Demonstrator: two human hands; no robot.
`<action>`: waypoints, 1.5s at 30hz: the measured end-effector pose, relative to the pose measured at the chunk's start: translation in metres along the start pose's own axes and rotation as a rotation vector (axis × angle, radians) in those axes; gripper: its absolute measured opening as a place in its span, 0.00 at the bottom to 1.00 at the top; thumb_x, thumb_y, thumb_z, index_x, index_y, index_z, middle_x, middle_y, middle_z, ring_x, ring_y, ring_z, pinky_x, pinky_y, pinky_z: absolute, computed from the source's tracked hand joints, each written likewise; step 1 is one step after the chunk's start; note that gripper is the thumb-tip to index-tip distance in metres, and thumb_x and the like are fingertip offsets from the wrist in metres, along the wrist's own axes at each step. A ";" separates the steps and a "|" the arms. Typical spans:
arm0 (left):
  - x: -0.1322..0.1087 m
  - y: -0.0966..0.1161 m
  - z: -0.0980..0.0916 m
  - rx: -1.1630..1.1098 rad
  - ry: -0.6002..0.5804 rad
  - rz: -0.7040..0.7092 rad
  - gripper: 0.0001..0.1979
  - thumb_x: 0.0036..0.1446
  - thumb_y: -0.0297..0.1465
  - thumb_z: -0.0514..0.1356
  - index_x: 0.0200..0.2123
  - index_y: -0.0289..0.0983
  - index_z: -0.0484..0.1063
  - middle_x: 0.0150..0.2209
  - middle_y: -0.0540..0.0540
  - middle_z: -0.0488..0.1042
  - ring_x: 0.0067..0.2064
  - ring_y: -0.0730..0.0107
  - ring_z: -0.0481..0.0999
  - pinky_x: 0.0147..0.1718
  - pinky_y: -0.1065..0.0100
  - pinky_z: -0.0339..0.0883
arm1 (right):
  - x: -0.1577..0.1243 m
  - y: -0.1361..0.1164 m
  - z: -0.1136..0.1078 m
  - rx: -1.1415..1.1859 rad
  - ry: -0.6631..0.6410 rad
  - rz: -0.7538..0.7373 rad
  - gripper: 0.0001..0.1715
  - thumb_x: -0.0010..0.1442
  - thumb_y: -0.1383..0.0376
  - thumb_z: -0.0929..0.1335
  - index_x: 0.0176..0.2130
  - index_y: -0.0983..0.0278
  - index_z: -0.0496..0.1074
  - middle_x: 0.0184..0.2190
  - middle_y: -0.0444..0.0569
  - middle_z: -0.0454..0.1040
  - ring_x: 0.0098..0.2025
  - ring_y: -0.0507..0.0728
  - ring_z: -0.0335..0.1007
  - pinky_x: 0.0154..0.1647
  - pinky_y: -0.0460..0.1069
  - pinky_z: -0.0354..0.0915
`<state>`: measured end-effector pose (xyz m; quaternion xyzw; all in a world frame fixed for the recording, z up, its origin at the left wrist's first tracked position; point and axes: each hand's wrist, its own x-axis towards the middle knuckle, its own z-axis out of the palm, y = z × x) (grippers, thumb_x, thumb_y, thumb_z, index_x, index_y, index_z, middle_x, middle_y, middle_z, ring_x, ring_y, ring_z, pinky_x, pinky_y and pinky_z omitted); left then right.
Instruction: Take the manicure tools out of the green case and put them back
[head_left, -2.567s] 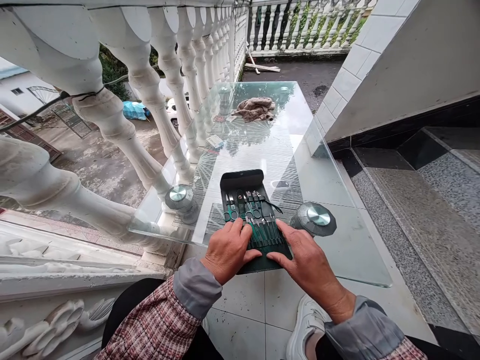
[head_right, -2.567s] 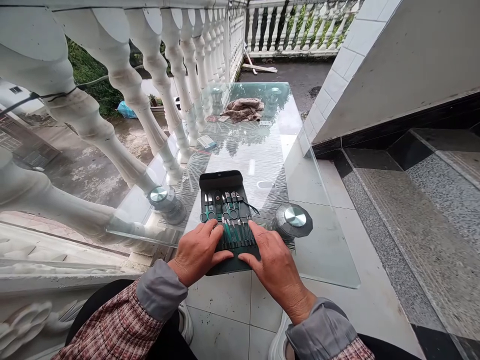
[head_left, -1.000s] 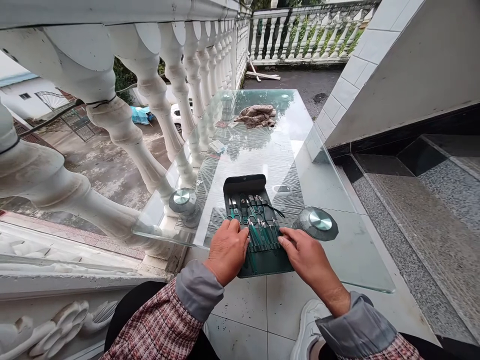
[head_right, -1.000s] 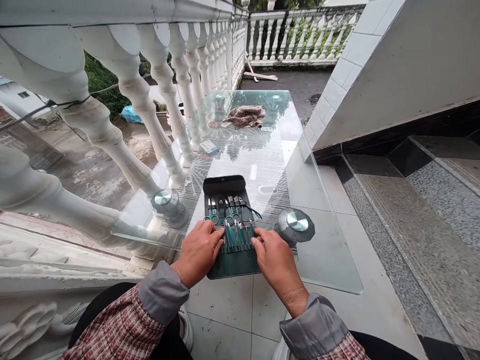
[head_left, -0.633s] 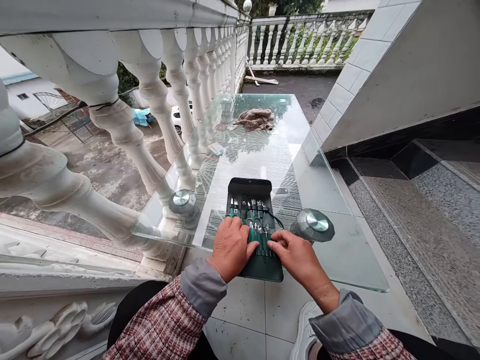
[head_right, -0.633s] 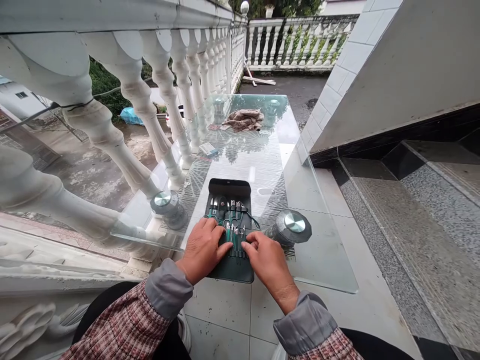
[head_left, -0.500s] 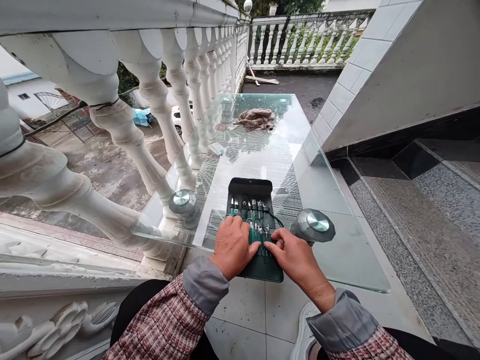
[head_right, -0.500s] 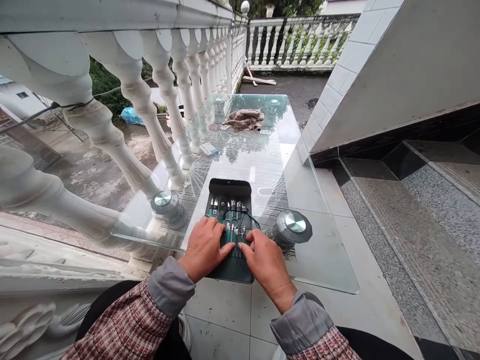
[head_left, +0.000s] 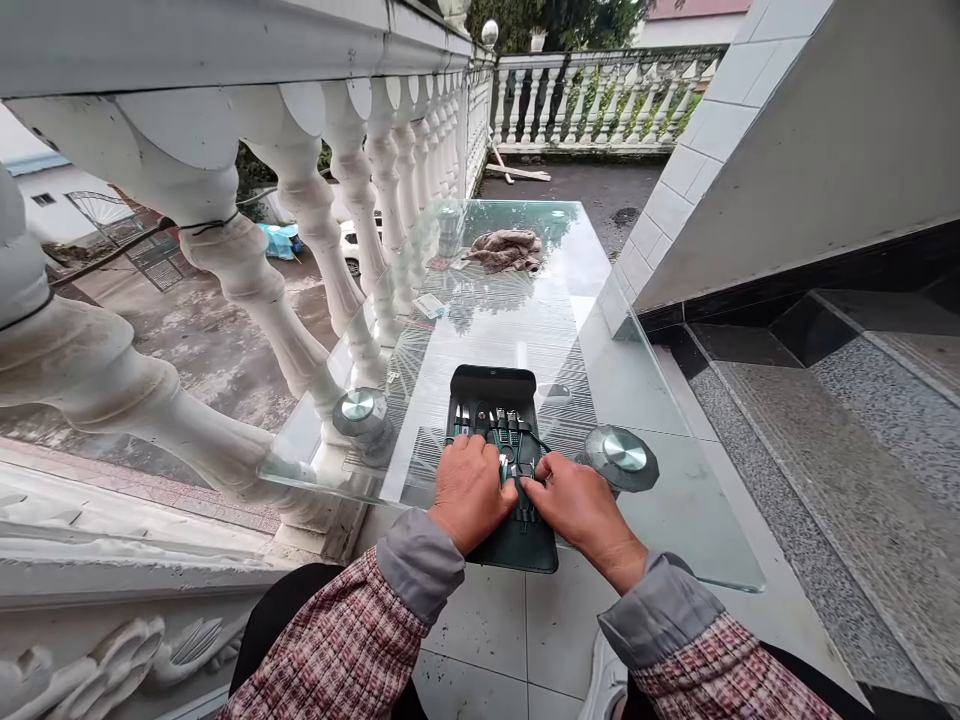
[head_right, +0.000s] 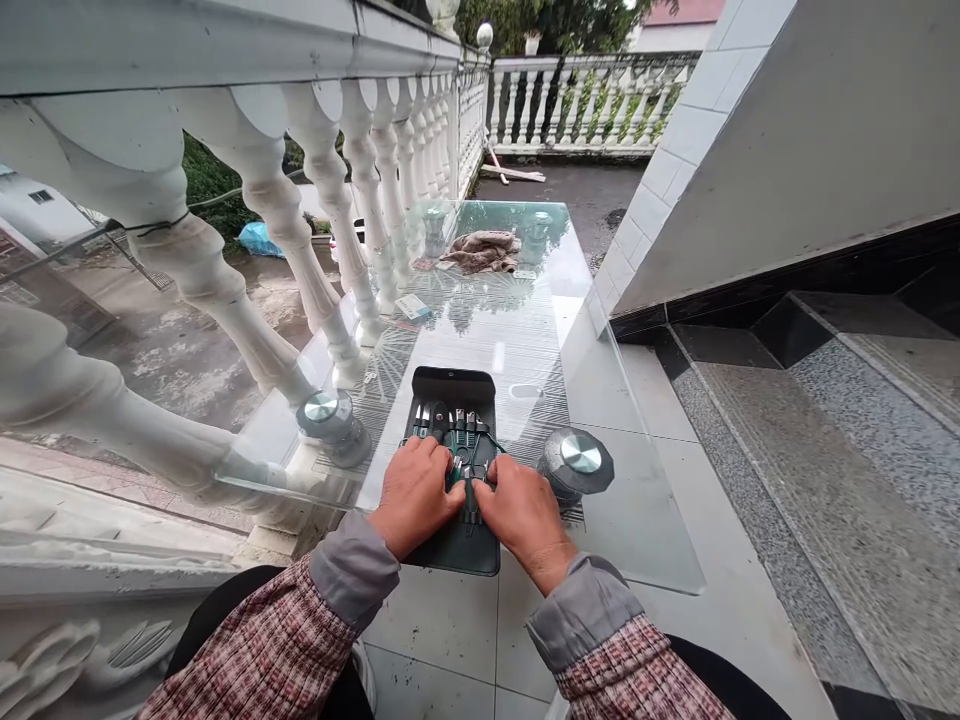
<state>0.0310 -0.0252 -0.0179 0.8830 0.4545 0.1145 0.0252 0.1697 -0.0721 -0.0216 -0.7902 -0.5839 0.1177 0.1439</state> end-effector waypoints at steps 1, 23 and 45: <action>0.000 0.000 0.000 0.005 0.001 0.004 0.10 0.49 0.37 0.59 0.29 0.35 0.68 0.32 0.43 0.68 0.38 0.57 0.66 0.36 0.59 0.63 | 0.001 -0.001 0.000 -0.004 -0.003 -0.003 0.08 0.52 0.60 0.64 0.27 0.62 0.68 0.25 0.49 0.74 0.28 0.57 0.69 0.25 0.47 0.50; 0.003 -0.003 -0.001 -0.076 -0.052 -0.014 0.10 0.48 0.38 0.63 0.28 0.37 0.68 0.32 0.47 0.69 0.37 0.63 0.66 0.35 0.64 0.60 | 0.026 0.014 -0.009 0.668 -0.087 0.281 0.06 0.47 0.62 0.63 0.22 0.62 0.62 0.16 0.39 0.65 0.18 0.50 0.65 0.16 0.43 0.57; -0.002 -0.004 -0.003 -0.066 -0.041 0.045 0.11 0.50 0.38 0.61 0.31 0.37 0.66 0.34 0.47 0.68 0.37 0.62 0.65 0.35 0.63 0.59 | 0.013 0.021 -0.012 0.098 -0.032 -0.027 0.15 0.58 0.58 0.62 0.24 0.62 0.65 0.22 0.45 0.70 0.26 0.52 0.63 0.26 0.47 0.48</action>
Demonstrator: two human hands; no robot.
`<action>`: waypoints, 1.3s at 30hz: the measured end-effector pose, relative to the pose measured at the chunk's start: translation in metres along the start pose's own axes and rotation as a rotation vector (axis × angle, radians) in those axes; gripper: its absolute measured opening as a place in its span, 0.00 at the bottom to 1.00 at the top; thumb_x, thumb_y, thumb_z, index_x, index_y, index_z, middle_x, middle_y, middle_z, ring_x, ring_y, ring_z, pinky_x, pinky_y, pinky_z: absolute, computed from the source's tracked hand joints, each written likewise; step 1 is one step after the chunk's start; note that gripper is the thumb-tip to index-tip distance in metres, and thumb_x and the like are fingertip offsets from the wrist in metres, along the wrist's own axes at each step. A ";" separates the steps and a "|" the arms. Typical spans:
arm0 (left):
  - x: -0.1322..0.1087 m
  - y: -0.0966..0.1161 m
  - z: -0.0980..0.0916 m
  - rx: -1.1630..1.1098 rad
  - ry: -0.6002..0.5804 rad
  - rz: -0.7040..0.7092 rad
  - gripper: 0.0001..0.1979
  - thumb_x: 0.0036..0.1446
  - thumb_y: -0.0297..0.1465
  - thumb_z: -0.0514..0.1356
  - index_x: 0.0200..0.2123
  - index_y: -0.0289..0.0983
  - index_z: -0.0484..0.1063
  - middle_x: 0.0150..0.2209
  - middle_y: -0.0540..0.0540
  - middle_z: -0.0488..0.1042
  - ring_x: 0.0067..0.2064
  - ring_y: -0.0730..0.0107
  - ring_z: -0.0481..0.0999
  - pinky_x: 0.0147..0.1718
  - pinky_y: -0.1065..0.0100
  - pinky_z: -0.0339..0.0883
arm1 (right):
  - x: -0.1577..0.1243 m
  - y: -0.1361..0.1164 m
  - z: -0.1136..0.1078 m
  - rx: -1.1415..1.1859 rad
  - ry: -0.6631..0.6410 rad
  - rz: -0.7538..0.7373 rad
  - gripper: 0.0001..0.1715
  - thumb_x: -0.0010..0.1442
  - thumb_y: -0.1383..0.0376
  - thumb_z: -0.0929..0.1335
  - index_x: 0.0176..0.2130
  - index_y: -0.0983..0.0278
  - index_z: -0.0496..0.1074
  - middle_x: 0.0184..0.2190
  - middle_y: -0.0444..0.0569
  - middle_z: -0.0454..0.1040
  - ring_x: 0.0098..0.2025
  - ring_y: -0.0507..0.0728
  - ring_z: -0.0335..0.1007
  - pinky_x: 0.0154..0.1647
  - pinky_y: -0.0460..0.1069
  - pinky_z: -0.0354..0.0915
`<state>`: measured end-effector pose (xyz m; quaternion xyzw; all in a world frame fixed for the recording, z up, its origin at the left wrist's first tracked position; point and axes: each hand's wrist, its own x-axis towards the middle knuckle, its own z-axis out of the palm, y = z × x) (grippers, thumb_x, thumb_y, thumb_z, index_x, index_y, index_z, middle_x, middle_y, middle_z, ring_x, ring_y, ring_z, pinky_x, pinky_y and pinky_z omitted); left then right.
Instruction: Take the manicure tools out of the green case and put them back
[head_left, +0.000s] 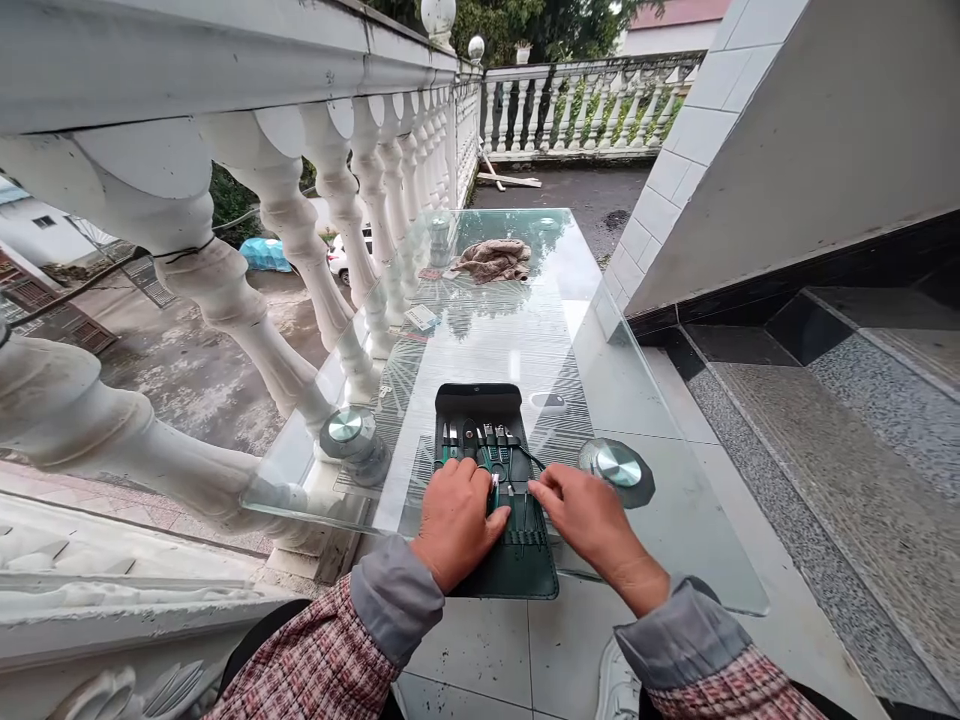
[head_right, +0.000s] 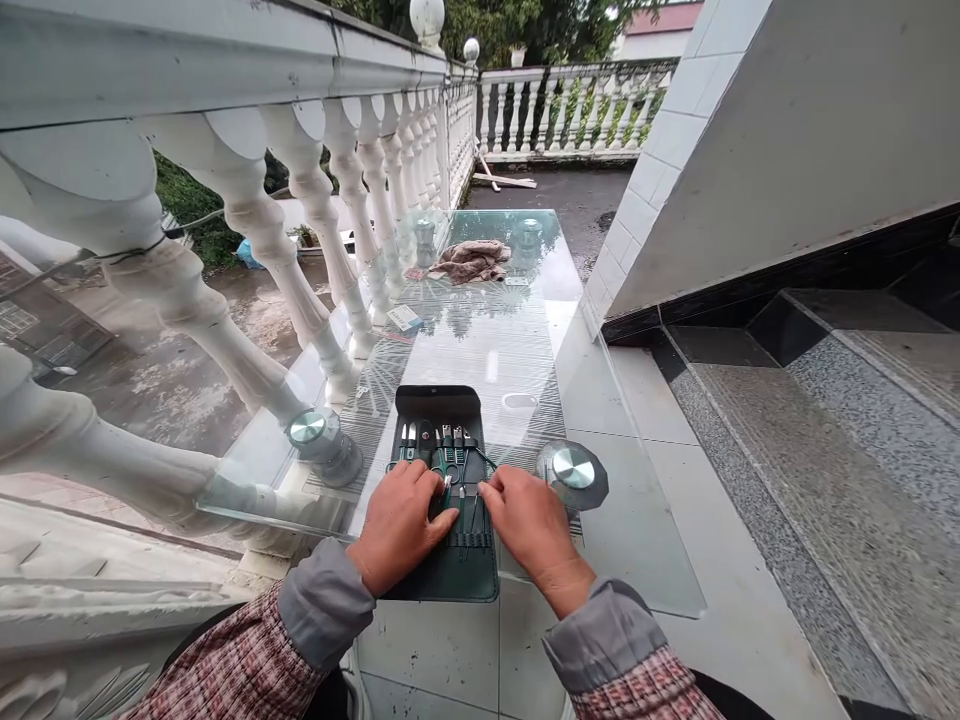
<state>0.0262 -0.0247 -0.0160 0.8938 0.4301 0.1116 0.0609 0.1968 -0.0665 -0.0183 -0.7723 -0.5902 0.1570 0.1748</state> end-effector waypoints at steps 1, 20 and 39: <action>0.000 0.000 0.000 0.004 0.001 0.002 0.11 0.51 0.38 0.61 0.31 0.37 0.66 0.34 0.47 0.68 0.37 0.62 0.65 0.35 0.63 0.59 | 0.000 -0.005 0.002 -0.038 -0.007 0.014 0.14 0.57 0.59 0.62 0.24 0.62 0.66 0.23 0.46 0.71 0.26 0.53 0.64 0.26 0.47 0.47; 0.001 -0.002 0.000 -0.003 -0.009 0.012 0.10 0.51 0.37 0.61 0.31 0.37 0.66 0.34 0.47 0.68 0.36 0.64 0.65 0.35 0.64 0.60 | 0.022 0.041 -0.043 0.039 0.167 0.362 0.12 0.50 0.59 0.62 0.20 0.61 0.67 0.20 0.43 0.71 0.24 0.52 0.64 0.25 0.45 0.53; 0.002 -0.002 -0.001 -0.061 -0.045 -0.032 0.10 0.49 0.37 0.62 0.30 0.38 0.66 0.34 0.47 0.68 0.37 0.64 0.65 0.35 0.64 0.59 | -0.013 -0.023 0.008 -0.194 -0.043 -0.028 0.10 0.59 0.63 0.61 0.27 0.62 0.66 0.27 0.47 0.73 0.29 0.54 0.68 0.25 0.47 0.47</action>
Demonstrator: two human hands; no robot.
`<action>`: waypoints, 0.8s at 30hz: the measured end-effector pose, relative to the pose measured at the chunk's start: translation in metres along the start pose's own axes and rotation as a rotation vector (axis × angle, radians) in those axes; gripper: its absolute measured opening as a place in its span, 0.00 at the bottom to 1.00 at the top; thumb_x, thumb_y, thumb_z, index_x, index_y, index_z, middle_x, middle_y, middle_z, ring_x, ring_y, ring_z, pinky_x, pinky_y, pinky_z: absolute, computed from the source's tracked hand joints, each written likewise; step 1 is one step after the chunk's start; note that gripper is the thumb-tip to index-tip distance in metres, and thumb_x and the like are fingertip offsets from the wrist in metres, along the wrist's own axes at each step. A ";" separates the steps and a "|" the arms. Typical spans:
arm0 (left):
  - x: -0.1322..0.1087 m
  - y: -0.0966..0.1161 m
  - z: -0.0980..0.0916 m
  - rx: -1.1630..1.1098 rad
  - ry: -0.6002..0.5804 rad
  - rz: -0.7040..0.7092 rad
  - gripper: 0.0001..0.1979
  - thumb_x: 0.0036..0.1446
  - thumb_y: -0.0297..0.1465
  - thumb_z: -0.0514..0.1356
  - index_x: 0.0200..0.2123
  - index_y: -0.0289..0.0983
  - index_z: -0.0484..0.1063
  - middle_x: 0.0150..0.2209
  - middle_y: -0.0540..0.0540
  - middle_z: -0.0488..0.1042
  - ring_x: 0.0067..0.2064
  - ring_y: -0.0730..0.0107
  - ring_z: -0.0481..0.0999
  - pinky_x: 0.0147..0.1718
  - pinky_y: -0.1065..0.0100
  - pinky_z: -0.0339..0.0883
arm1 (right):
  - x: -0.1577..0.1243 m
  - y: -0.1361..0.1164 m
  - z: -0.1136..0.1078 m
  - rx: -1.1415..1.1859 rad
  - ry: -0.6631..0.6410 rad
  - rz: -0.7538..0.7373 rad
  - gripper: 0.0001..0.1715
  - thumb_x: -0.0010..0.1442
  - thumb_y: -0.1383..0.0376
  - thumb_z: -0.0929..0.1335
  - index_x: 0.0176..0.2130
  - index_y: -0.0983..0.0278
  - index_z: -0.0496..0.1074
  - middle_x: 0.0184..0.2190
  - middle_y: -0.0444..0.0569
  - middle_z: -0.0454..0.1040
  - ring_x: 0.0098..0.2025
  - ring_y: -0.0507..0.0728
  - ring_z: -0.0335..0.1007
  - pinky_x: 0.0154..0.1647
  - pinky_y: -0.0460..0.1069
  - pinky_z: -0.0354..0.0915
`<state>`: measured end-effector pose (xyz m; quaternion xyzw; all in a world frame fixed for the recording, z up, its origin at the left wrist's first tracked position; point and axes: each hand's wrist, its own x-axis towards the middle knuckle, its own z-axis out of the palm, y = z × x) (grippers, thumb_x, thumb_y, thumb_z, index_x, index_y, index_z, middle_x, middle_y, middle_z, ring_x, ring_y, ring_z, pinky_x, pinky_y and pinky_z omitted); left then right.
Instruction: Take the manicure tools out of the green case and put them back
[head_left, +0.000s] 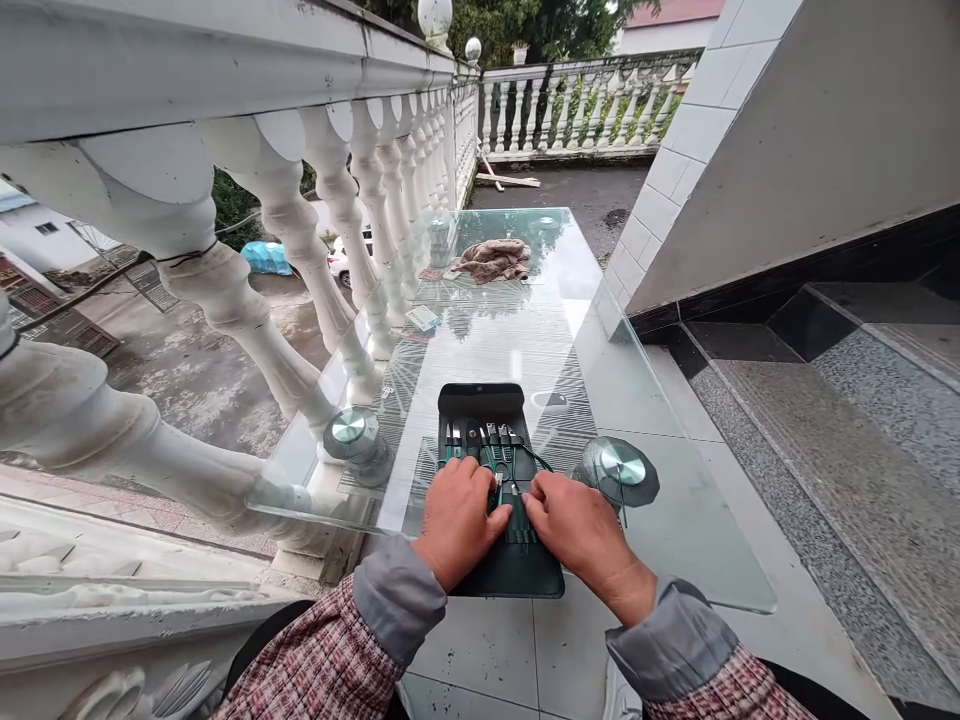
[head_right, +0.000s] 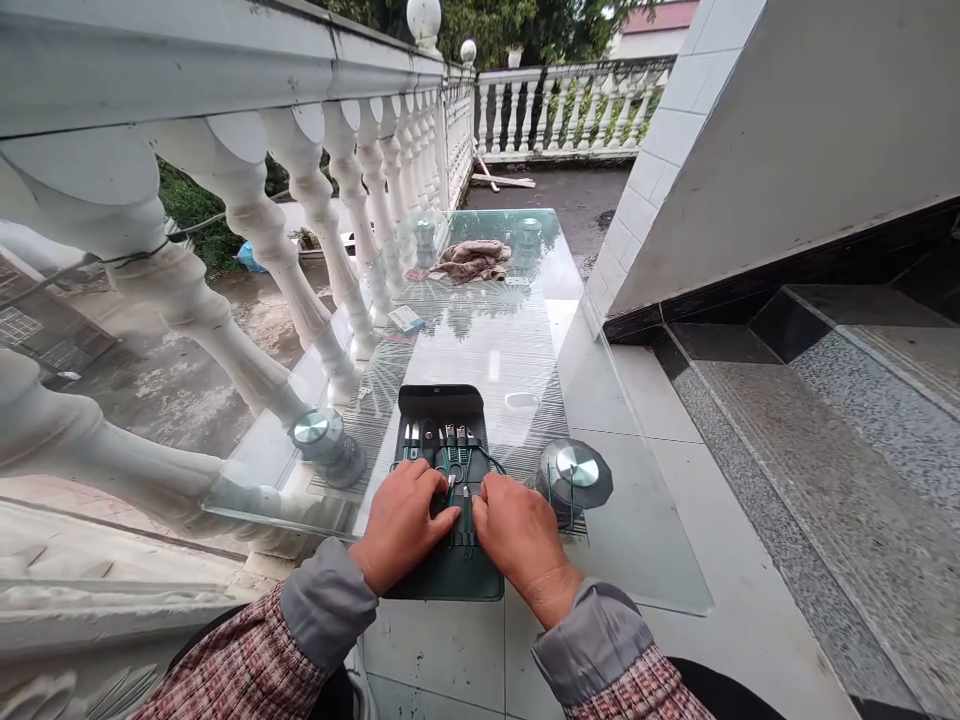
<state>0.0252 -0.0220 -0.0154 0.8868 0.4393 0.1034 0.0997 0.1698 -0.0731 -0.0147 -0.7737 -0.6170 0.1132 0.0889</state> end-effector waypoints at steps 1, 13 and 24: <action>0.000 0.000 0.000 -0.006 0.002 -0.005 0.10 0.49 0.36 0.62 0.30 0.38 0.66 0.34 0.48 0.68 0.37 0.64 0.65 0.35 0.64 0.59 | 0.001 -0.001 -0.002 -0.025 -0.007 0.008 0.10 0.59 0.64 0.61 0.27 0.62 0.66 0.28 0.48 0.74 0.29 0.54 0.69 0.25 0.47 0.47; 0.000 0.000 0.001 0.024 0.011 0.019 0.09 0.50 0.36 0.61 0.31 0.38 0.67 0.34 0.47 0.68 0.37 0.63 0.65 0.36 0.63 0.59 | 0.004 0.008 -0.010 -0.064 -0.030 -0.124 0.08 0.59 0.67 0.60 0.37 0.63 0.68 0.32 0.48 0.72 0.32 0.54 0.68 0.27 0.48 0.49; -0.001 0.000 -0.002 0.029 0.003 0.034 0.10 0.51 0.37 0.62 0.32 0.38 0.67 0.34 0.47 0.68 0.37 0.63 0.66 0.35 0.63 0.59 | 0.015 0.035 -0.023 -0.036 -0.086 -0.403 0.08 0.57 0.71 0.62 0.34 0.60 0.68 0.35 0.45 0.65 0.37 0.52 0.61 0.28 0.45 0.49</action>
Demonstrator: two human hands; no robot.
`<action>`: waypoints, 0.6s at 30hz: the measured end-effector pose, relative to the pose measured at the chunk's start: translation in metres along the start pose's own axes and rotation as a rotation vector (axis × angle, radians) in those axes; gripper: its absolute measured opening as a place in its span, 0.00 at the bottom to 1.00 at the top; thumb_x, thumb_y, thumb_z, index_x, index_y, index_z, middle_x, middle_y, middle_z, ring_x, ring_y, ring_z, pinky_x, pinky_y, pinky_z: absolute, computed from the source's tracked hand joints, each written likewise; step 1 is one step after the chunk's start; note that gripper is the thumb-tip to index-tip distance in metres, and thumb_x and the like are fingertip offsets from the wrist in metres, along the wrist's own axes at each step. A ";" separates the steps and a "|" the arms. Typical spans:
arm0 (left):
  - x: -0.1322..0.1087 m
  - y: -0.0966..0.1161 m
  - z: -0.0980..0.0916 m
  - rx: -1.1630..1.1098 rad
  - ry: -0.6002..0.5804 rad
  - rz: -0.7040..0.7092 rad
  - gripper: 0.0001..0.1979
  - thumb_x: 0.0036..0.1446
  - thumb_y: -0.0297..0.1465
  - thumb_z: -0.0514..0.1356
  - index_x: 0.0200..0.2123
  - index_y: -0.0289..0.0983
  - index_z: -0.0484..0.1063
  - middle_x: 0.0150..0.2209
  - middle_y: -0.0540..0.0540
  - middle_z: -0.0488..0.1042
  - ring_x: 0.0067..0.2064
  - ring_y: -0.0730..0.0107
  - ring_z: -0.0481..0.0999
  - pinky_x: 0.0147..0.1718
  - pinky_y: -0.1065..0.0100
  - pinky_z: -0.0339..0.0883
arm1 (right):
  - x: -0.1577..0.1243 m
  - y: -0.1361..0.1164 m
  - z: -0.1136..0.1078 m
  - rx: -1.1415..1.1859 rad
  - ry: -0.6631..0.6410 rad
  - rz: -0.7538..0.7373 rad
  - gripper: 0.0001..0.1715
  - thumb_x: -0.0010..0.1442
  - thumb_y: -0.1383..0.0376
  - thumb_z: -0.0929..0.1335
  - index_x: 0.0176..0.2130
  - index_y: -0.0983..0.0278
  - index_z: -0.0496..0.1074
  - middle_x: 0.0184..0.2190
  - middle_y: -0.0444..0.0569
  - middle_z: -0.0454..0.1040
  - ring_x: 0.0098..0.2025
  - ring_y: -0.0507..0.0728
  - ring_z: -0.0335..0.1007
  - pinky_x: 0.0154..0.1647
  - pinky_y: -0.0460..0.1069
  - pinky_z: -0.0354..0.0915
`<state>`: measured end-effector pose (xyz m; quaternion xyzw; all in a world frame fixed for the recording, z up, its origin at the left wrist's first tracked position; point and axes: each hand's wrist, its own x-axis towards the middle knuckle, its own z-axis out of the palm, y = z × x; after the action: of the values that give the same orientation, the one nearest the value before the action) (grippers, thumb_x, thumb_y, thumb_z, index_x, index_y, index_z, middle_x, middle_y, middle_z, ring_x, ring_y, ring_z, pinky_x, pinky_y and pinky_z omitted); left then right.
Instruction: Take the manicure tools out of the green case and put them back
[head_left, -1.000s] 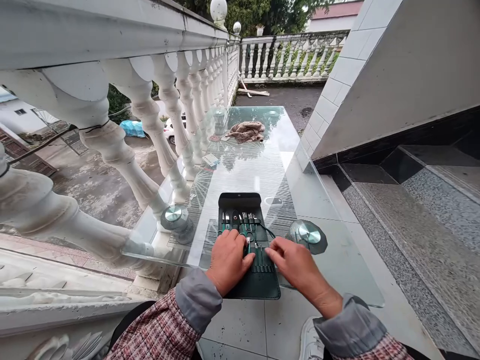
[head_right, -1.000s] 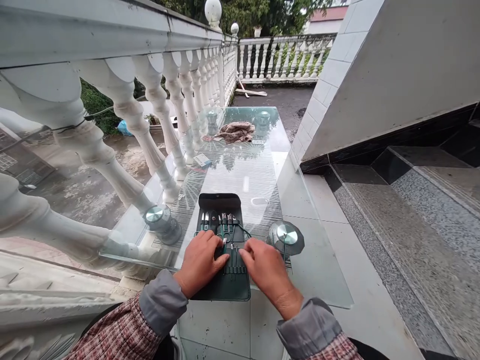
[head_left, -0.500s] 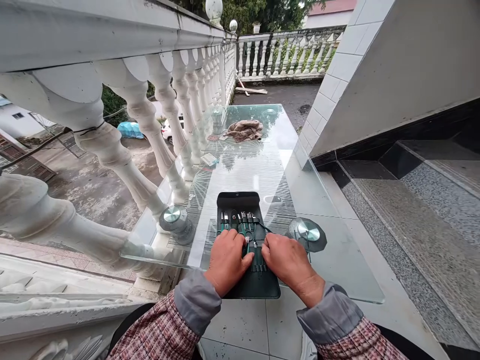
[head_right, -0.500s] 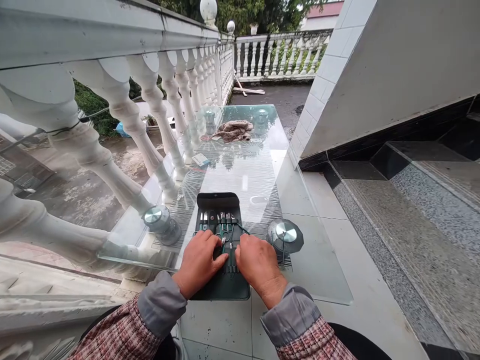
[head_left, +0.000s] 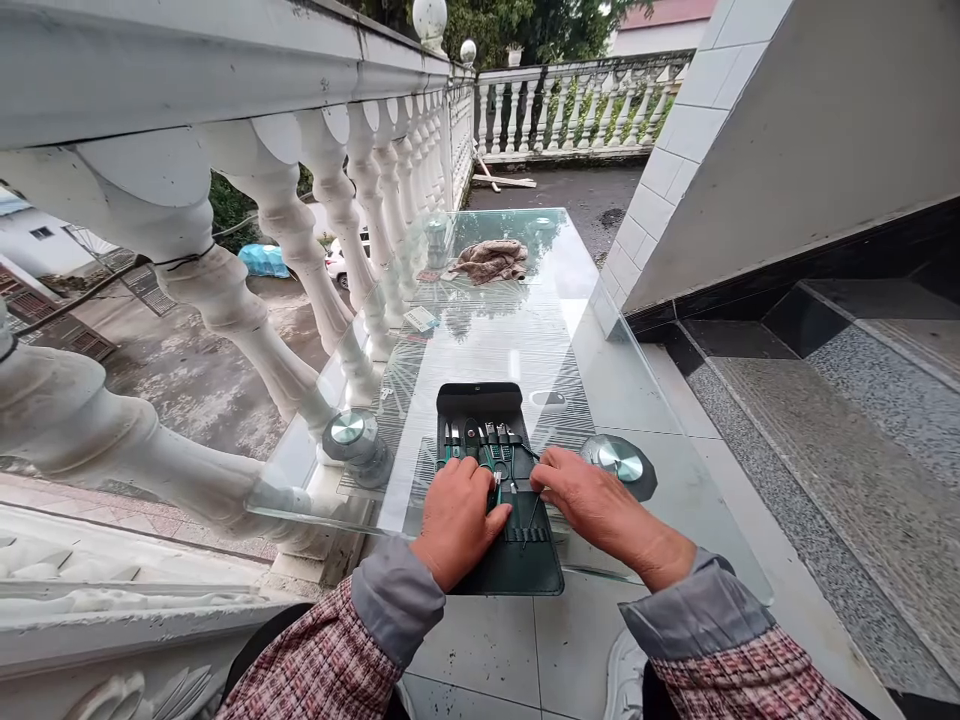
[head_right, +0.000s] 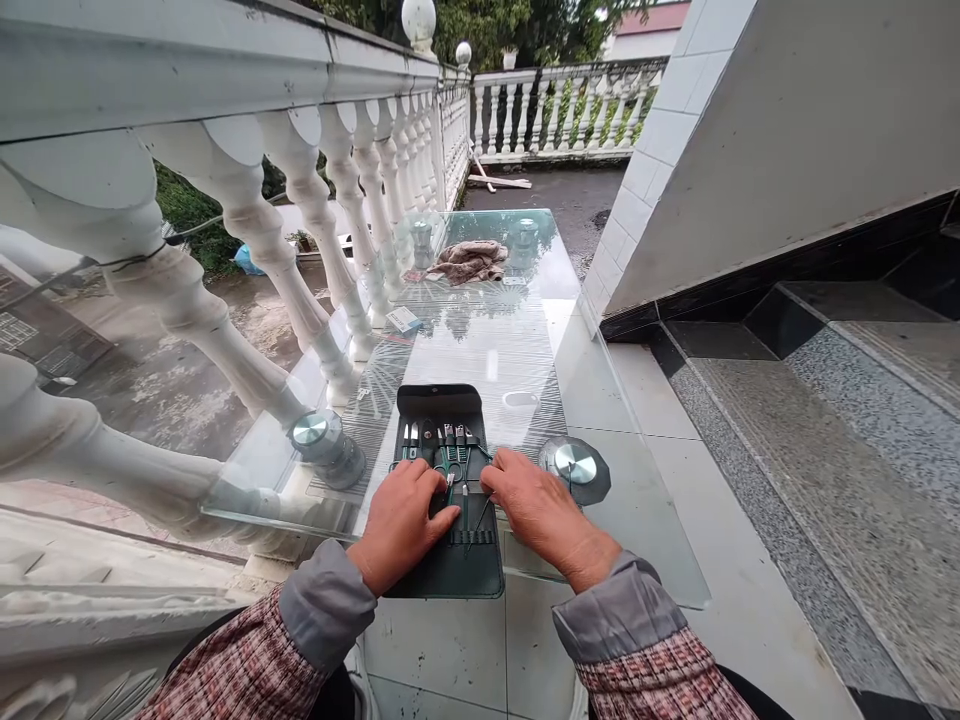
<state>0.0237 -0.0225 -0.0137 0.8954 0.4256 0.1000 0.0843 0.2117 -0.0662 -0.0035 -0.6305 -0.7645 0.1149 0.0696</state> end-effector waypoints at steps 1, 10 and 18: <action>0.000 0.000 0.000 -0.001 -0.001 0.000 0.10 0.51 0.37 0.61 0.31 0.38 0.67 0.34 0.47 0.68 0.37 0.63 0.66 0.35 0.63 0.60 | 0.000 0.002 -0.001 -0.006 0.001 -0.005 0.08 0.57 0.71 0.62 0.33 0.60 0.67 0.35 0.44 0.65 0.37 0.52 0.61 0.27 0.45 0.48; 0.001 -0.001 0.000 -0.019 -0.012 0.012 0.10 0.49 0.37 0.62 0.31 0.38 0.67 0.35 0.47 0.68 0.37 0.64 0.66 0.35 0.64 0.60 | -0.003 0.002 0.000 -0.109 0.035 -0.042 0.08 0.58 0.72 0.61 0.31 0.61 0.66 0.32 0.45 0.63 0.34 0.52 0.58 0.25 0.46 0.44; 0.000 -0.003 -0.003 -0.005 -0.031 0.038 0.10 0.48 0.36 0.64 0.31 0.38 0.68 0.34 0.48 0.69 0.37 0.64 0.66 0.35 0.65 0.60 | -0.009 0.003 -0.001 -0.059 0.056 -0.102 0.12 0.57 0.75 0.60 0.35 0.60 0.67 0.36 0.45 0.64 0.36 0.51 0.58 0.27 0.45 0.48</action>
<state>0.0213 -0.0202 -0.0117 0.9045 0.4071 0.0886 0.0915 0.2168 -0.0747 -0.0029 -0.5954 -0.7965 0.0708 0.0780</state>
